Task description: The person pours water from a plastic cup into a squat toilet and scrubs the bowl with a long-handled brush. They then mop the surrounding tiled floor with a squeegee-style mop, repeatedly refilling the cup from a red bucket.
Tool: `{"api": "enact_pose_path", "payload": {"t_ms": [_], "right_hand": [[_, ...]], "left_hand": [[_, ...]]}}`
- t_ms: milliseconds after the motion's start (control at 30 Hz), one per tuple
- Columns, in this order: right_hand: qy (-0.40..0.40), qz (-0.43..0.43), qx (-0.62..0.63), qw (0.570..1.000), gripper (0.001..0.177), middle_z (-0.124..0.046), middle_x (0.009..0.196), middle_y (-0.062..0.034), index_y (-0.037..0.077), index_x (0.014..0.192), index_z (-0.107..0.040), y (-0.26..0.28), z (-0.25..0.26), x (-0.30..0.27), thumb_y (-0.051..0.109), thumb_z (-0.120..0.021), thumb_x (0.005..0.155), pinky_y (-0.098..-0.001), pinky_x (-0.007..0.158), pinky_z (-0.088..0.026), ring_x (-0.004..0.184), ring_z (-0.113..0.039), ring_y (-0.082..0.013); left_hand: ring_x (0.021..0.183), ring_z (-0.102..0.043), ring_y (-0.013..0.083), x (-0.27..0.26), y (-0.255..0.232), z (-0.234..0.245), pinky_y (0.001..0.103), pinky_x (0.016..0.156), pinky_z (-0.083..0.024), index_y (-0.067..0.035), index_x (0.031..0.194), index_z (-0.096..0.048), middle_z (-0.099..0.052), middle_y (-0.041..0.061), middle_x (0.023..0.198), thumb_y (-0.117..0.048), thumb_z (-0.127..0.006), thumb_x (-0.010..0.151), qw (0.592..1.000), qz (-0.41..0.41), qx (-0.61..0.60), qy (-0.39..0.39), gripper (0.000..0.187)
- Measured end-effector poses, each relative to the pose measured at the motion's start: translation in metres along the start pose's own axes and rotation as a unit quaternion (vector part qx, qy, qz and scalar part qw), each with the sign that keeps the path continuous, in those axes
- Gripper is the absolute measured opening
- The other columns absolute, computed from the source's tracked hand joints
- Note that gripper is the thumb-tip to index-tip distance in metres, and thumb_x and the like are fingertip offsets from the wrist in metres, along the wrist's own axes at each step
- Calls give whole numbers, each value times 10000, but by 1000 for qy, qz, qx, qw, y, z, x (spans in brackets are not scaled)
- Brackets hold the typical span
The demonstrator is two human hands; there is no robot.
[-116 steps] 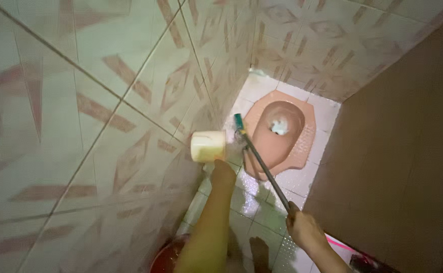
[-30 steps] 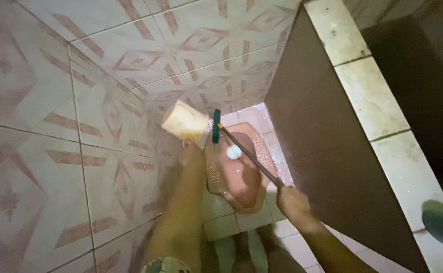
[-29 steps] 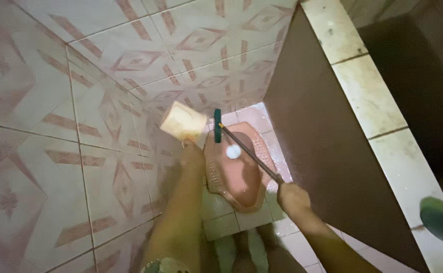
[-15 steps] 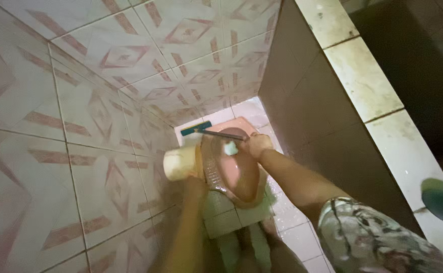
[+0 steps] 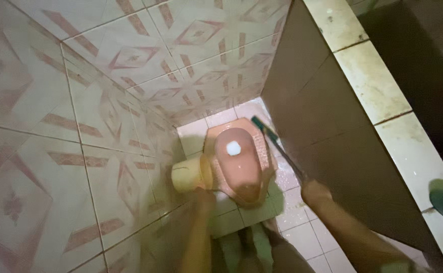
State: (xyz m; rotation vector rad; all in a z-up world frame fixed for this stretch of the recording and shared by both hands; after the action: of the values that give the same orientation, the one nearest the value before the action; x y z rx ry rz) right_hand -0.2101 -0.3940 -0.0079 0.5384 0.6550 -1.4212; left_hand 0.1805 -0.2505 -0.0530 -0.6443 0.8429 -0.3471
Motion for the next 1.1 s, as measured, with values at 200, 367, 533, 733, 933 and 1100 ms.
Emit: {"api": "enact_pose_path", "payload": {"t_ms": [200, 367, 533, 733, 933, 1100], "right_hand": [[67, -43, 26, 996, 400, -721, 1226, -204, 33, 1290, -647, -18, -50, -25, 235, -352, 1109, -457, 938, -602, 1101, -750, -302], [-88, -50, 195, 976, 335, -627, 1339, -247, 49, 1289, -623, 34, 2, 82, 185, -425, 1055, -539, 997, -510, 1202, -615, -457], [-49, -10, 80, 996, 303, -681, 1253, -235, 35, 1234, -663, 5, -28, 46, 163, -489, 1022, -514, 901, -567, 1112, -687, -413], [87, -35, 13, 996, 308, -686, 1257, -203, 44, 1240, -683, -16, -112, -53, 196, -557, 1004, -493, 883, -584, 1104, -695, -372], [74, -7, 64, 995, 323, -691, 1260, -171, 52, 1246, -703, 103, -107, 18, 230, -626, 987, -472, 865, -601, 1095, -702, -331], [102, 22, -31, 994, 335, -709, 1233, -150, 61, 1240, -724, 99, -120, -6, 248, -684, 966, -437, 850, -616, 1079, -714, -292]], "left_hand": [[543, -615, 253, -15, -5, -25, 419, 505, -505, 18, 926, -591, -594, 137, 668, -290, -489, 1029, 999, -5, 18, 46, 340], [545, -620, 257, -12, 2, -28, 421, 507, -507, 22, 926, -595, -600, 142, 670, -291, -491, 1027, 999, -3, 24, 29, 344], [546, -625, 261, -11, 7, -18, 424, 509, -509, 25, 926, -598, -605, 147, 672, -291, -493, 1026, 999, 0, 35, 21, 348], [548, -631, 266, -15, -2, -20, 426, 511, -512, 30, 926, -602, -612, 153, 675, -291, -496, 1024, 996, -10, 61, 57, 352], [551, -636, 271, -15, 5, -31, 429, 513, -514, 35, 926, -606, -619, 160, 677, -292, -499, 1022, 994, -14, 76, 71, 357], [552, -641, 275, -18, 2, -30, 431, 515, -517, 38, 926, -609, -624, 165, 679, -292, -501, 1021, 992, -25, 90, 79, 360]]}}
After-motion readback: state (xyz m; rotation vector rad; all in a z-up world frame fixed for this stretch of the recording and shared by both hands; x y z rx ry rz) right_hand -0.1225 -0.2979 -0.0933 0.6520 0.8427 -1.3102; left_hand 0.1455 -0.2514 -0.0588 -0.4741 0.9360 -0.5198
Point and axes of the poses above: each hand's wrist, its own x-axis towards the middle knuckle, its own z-axis out of the back of the hand, y = z × x, the point moved 4 cm from there along x, towards the middle knuckle
